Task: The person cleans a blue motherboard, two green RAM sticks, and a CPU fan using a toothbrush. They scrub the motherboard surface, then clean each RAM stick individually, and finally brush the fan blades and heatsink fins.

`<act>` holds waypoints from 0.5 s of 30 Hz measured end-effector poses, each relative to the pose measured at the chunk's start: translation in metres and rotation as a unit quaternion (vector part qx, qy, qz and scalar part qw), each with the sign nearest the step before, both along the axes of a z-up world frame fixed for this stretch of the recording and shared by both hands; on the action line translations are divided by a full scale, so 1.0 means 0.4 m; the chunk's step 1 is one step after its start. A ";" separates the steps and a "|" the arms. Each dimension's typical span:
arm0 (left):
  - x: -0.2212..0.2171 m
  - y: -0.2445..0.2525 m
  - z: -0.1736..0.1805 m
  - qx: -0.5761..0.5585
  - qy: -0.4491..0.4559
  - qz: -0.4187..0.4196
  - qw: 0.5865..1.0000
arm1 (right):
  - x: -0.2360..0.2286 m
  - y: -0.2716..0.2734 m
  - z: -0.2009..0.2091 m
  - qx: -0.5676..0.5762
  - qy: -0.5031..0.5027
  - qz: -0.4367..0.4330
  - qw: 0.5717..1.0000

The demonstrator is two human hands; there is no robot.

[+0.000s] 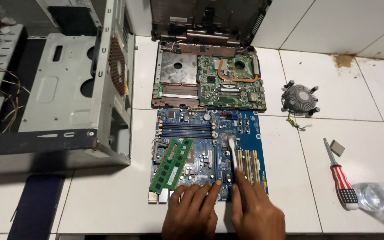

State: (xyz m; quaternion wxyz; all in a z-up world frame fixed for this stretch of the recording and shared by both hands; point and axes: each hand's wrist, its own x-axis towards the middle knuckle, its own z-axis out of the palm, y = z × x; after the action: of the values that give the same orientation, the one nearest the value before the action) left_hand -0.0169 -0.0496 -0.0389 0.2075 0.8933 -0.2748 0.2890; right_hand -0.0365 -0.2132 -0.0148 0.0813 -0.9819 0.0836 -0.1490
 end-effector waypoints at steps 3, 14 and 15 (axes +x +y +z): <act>-0.004 -0.008 0.011 -0.021 0.004 0.021 1.000 | 0.066 -0.011 -0.009 0.013 -0.038 0.018 0.999; -0.013 0.005 0.017 -0.049 -0.005 0.032 0.998 | -0.021 0.028 0.039 0.112 -0.046 0.065 0.991; -0.011 0.006 0.018 -0.043 -0.011 0.024 0.999 | -0.008 0.007 0.014 0.091 -0.068 0.099 0.989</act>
State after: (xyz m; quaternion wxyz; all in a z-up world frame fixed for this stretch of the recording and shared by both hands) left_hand -0.0214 -0.0472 -0.0316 0.2355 0.8868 -0.2430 0.3149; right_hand -0.0395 -0.2104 -0.0092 0.1904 -0.9615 -0.0067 -0.1981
